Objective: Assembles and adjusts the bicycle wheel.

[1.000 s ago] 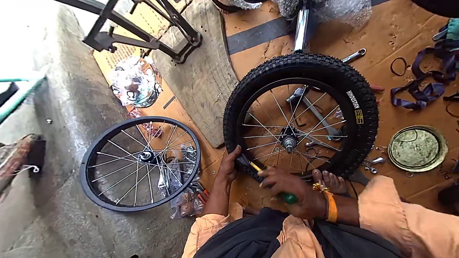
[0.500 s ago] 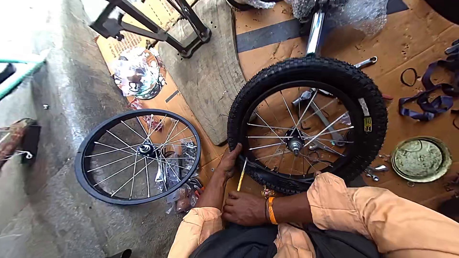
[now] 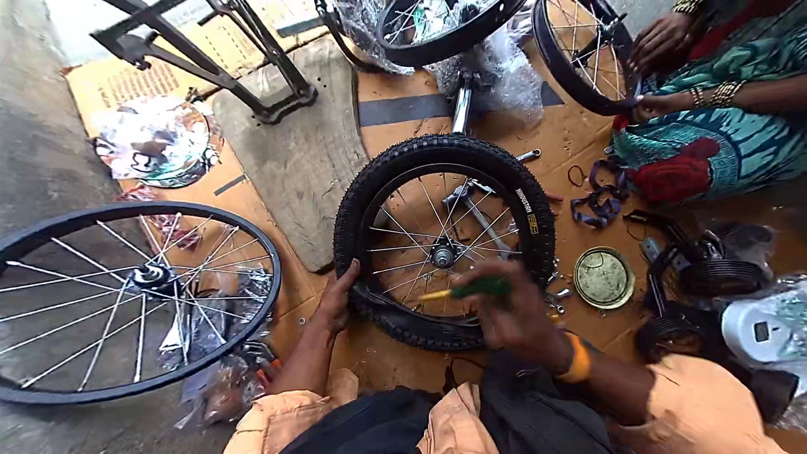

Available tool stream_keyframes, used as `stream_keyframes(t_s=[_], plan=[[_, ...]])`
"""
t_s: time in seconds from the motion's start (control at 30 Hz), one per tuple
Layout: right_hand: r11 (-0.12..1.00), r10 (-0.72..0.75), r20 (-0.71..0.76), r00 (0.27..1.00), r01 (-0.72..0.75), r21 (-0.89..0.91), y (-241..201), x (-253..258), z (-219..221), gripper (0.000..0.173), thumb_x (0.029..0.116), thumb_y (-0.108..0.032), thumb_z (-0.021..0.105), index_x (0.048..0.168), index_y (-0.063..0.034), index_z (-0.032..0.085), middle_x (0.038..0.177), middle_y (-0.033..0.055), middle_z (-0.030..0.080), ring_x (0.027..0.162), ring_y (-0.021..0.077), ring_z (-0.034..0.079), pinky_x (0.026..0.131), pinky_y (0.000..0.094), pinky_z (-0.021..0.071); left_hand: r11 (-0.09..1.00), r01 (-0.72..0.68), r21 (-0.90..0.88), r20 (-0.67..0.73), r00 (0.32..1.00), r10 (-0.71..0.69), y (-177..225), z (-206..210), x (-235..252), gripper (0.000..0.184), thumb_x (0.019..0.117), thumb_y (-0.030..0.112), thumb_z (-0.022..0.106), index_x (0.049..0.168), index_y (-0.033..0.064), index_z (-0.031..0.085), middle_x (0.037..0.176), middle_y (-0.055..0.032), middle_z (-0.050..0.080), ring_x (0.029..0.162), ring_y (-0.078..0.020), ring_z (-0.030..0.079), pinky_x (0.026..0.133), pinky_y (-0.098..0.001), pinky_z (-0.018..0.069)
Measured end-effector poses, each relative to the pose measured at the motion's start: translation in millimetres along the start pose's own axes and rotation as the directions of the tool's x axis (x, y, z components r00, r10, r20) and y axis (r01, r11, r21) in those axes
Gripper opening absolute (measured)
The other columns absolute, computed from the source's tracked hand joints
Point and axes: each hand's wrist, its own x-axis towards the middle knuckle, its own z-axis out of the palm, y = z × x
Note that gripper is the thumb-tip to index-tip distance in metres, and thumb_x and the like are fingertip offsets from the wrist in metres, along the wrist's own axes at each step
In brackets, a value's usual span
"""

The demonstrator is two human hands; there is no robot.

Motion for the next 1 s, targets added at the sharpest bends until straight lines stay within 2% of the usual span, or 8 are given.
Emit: stream_keyframes(t_s=[0.1, 0.23, 0.4, 0.63, 0.77, 0.87, 0.93, 1.0], plan=[[0.992, 0.122, -0.241, 0.963, -0.125, 0.002, -11, -20, -50, 0.047, 0.101, -0.004, 0.057, 0.143, -0.0097, 0.038, 0.122, 0.0127, 0.068, 0.113, 0.0311, 0.068, 0.094, 0.0486, 0.0601, 0.999, -0.047, -0.007, 0.002, 0.999, 0.047, -1, 1, -1, 0.055, 0.0991, 0.054, 0.058, 0.14, 0.0171, 0.054, 0.112, -0.0069, 0.073, 0.099, -0.0186, 0.072, 0.083, -0.0412, 0.0615], [0.972, 0.23, -0.206, 0.951, -0.235, -0.001, -10, -62, -54, 0.046, 0.1005, -0.007, 0.056, 0.144, -0.0129, 0.042, 0.118, 0.0098, 0.07, 0.11, 0.0293, 0.069, 0.092, 0.046, 0.0613, 0.992, -0.121, -0.042, -0.027, 0.992, 0.12, -4, 6, -2, 0.055, 0.0988, 0.053, 0.059, 0.14, 0.0166, 0.054, 0.111, -0.006, 0.073, 0.098, -0.0172, 0.072, 0.084, -0.0407, 0.0615], [0.97, 0.232, -0.278, 0.932, -0.243, -0.003, -12, -77, -50, 0.042, 0.0975, -0.004, 0.056, 0.137, -0.0125, 0.046, 0.118, 0.0106, 0.069, 0.113, 0.0311, 0.068, 0.096, 0.0476, 0.06, 0.966, -0.211, -0.148, -0.099, 0.975, 0.198, -10, 23, -25, 0.05, 0.1007, 0.049, 0.059, 0.138, 0.0161, 0.055, 0.116, -0.0037, 0.072, 0.104, -0.0142, 0.07, 0.09, -0.0386, 0.0603], [0.96, 0.268, -0.214, 0.939, -0.279, -0.025, -11, -67, -47, 0.036, 0.0931, -0.003, 0.058, 0.127, -0.0118, 0.052, 0.111, 0.0063, 0.07, 0.103, 0.0248, 0.07, 0.085, 0.0412, 0.0629, 0.965, -0.216, -0.148, -0.077, 0.975, 0.207, -19, 27, -39, 0.054, 0.0903, 0.045, 0.072, 0.131, 0.013, 0.057, 0.104, -0.0032, 0.073, 0.091, -0.0135, 0.073, 0.08, -0.0358, 0.0626], [0.914, 0.394, -0.207, 0.895, -0.406, -0.014, -14, -45, -58, 0.037, 0.0935, -0.004, 0.058, 0.129, -0.0143, 0.051, 0.109, 0.0044, 0.072, 0.097, 0.0231, 0.072, 0.075, 0.0385, 0.0633, 0.959, -0.224, -0.172, -0.05, 0.975, 0.218, -23, 27, -39, 0.065, 0.0866, 0.044, 0.075, 0.139, 0.0142, 0.051, 0.109, -0.0036, 0.072, 0.095, -0.0132, 0.072, 0.082, -0.0355, 0.0621], [0.9, 0.407, -0.176, 0.896, -0.426, -0.091, -13, -34, -54, 0.039, 0.0954, -0.013, 0.068, 0.13, -0.0165, 0.051, 0.103, 0.0001, 0.071, 0.086, 0.018, 0.071, 0.07, 0.0376, 0.0637, 0.962, -0.223, -0.158, -0.08, 0.974, 0.213, -29, 22, -38, 0.07, 0.0844, 0.044, 0.076, 0.14, 0.0109, 0.05, 0.112, -0.0072, 0.072, 0.098, -0.0158, 0.072, 0.084, -0.0374, 0.062], [0.892, 0.41, -0.152, 0.899, -0.43, -0.142, -16, -28, -48, 0.039, 0.0965, -0.016, 0.069, 0.131, -0.014, 0.053, 0.101, -0.0007, 0.071, 0.085, 0.0148, 0.071, 0.075, 0.0382, 0.064, 0.959, -0.261, -0.112, -0.077, 0.964, 0.254, -32, 18, -38, 0.075, 0.0858, 0.044, 0.074, 0.145, 0.006, 0.047, 0.116, -0.0092, 0.071, 0.101, -0.0166, 0.071, 0.087, -0.0387, 0.0621], [0.906, 0.375, -0.08, 0.924, -0.384, -0.18, -19, -18, -52, 0.037, 0.0994, -0.014, 0.063, 0.134, -0.0066, 0.054, 0.103, 0.0042, 0.07, 0.088, 0.0169, 0.07, 0.079, 0.0403, 0.0624, 0.954, -0.288, -0.087, -0.053, 0.957, 0.284, -22, 26, -42, 0.065, 0.0934, 0.034, 0.064, 0.145, 0.0016, 0.04, 0.114, -0.004, 0.07, 0.1, -0.0096, 0.07, 0.089, -0.034, 0.0611]])
